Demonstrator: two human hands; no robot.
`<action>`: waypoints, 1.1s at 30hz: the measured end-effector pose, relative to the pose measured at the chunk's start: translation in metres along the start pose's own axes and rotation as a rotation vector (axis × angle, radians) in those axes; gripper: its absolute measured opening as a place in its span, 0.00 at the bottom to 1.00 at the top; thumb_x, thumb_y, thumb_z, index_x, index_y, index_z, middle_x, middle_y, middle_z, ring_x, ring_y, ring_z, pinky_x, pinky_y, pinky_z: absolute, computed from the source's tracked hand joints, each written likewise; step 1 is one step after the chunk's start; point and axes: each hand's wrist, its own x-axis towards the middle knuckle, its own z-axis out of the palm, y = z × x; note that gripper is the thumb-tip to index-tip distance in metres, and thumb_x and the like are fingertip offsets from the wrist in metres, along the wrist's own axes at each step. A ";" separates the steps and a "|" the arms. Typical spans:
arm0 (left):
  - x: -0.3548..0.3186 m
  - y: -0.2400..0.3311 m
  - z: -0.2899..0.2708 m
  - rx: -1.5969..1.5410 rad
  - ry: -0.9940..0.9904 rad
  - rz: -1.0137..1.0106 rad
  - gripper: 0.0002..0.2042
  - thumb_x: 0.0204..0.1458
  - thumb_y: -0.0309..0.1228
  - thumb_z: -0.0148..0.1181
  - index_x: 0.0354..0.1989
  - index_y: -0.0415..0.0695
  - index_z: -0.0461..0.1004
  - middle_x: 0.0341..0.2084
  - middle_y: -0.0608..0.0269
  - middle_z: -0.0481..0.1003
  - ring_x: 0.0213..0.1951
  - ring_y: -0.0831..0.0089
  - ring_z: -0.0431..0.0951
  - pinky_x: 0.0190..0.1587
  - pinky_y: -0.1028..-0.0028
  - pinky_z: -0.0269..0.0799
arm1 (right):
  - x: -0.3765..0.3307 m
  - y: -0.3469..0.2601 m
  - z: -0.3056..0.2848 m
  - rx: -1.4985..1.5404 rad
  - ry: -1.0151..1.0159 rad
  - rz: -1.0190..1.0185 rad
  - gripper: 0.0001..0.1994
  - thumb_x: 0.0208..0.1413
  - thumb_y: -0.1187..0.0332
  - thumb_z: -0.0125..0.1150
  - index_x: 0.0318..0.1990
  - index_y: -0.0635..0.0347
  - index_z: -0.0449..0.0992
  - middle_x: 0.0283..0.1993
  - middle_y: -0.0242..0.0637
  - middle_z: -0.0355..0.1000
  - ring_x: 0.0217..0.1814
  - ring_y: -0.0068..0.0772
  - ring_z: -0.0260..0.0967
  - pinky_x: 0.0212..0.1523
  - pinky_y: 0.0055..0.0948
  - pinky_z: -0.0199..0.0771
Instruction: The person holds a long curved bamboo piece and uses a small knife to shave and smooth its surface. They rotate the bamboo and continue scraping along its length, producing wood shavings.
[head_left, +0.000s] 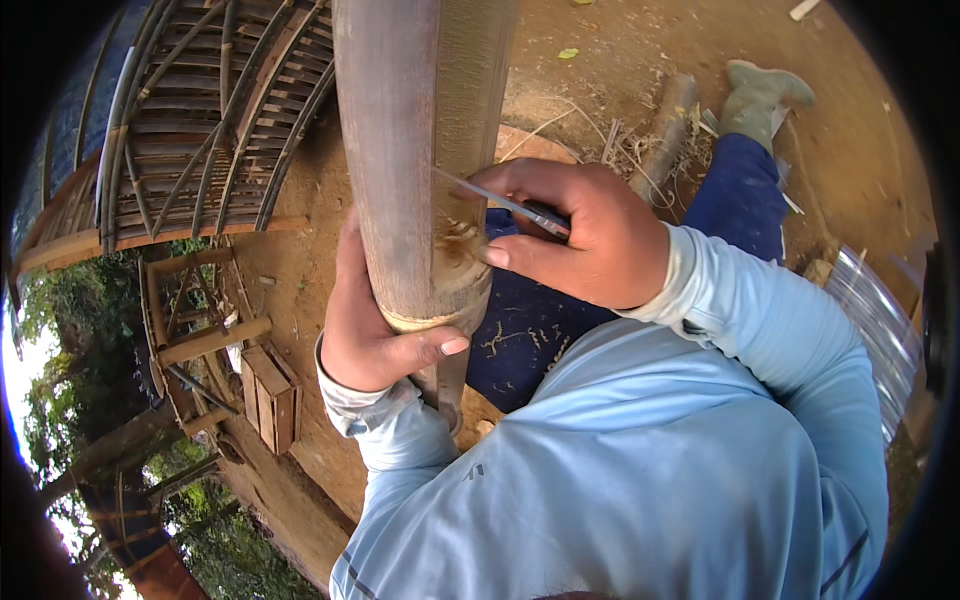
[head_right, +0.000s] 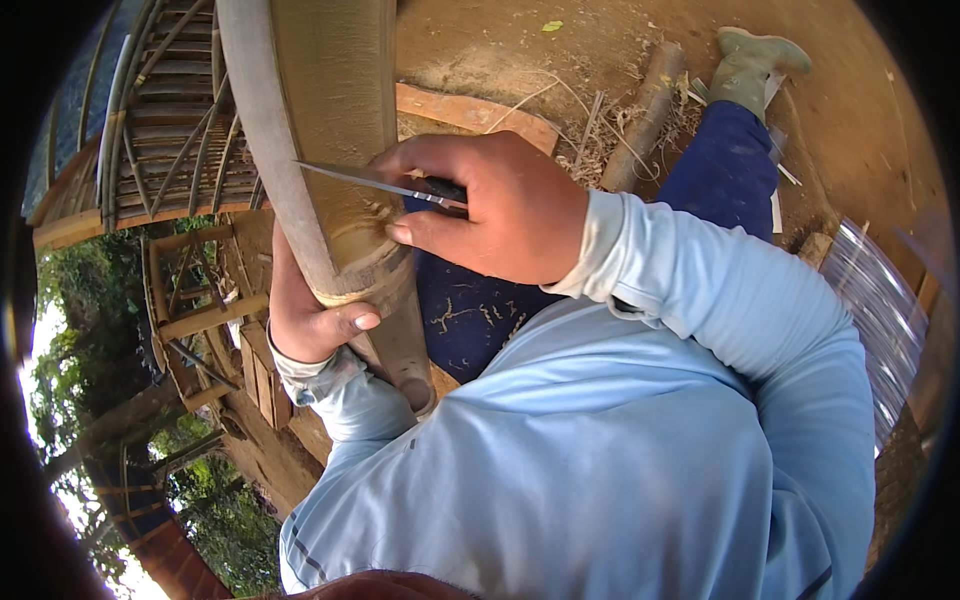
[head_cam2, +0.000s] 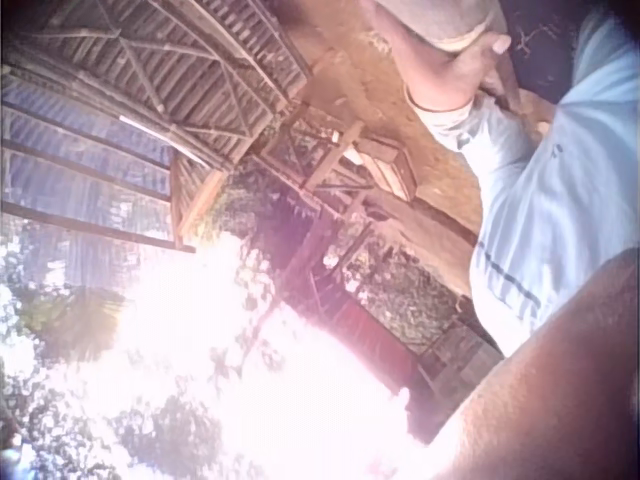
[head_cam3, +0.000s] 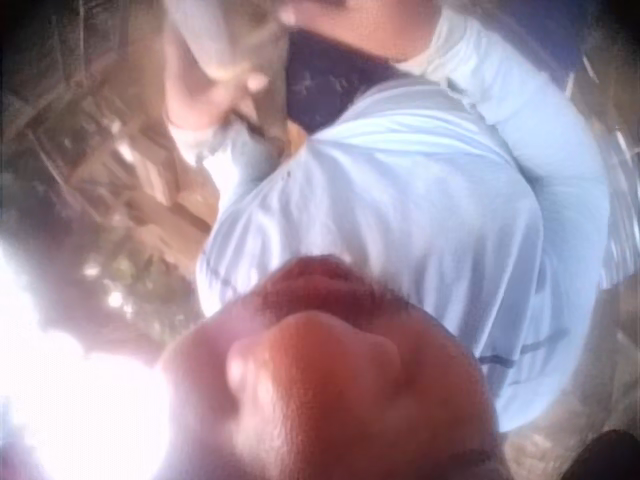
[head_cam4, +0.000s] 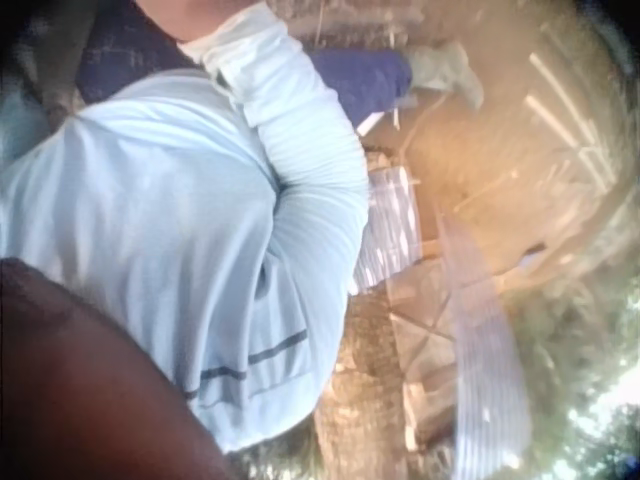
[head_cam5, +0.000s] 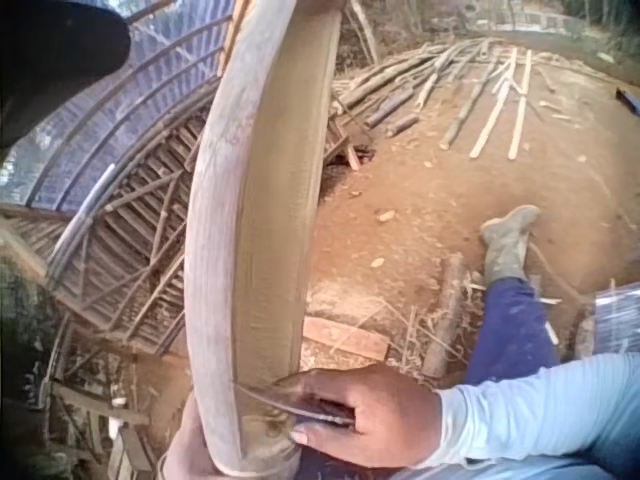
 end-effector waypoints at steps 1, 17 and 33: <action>0.000 -0.002 -0.003 -0.024 -0.009 -0.005 0.62 0.30 0.38 0.84 0.70 0.33 0.41 0.60 0.49 0.64 0.61 0.61 0.67 0.63 0.62 0.60 | 0.003 0.001 0.001 -0.052 -0.032 -0.013 0.14 0.55 0.66 0.65 0.46 0.61 0.77 0.32 0.46 0.77 0.34 0.46 0.77 0.35 0.38 0.75; 0.006 -0.003 -0.013 0.000 -0.055 0.008 0.62 0.31 0.35 0.83 0.71 0.32 0.41 0.62 0.49 0.62 0.63 0.62 0.64 0.65 0.62 0.56 | 0.007 0.021 0.019 -0.023 -0.008 -0.115 0.06 0.61 0.68 0.59 0.38 0.62 0.74 0.29 0.45 0.74 0.31 0.51 0.73 0.33 0.39 0.71; 0.007 -0.002 -0.008 -0.004 -0.058 0.080 0.62 0.30 0.36 0.83 0.71 0.30 0.42 0.64 0.48 0.60 0.66 0.61 0.61 0.67 0.63 0.54 | -0.023 0.008 -0.022 0.058 -0.001 0.216 0.10 0.65 0.64 0.58 0.42 0.62 0.75 0.24 0.26 0.65 0.23 0.15 0.60 0.26 0.20 0.61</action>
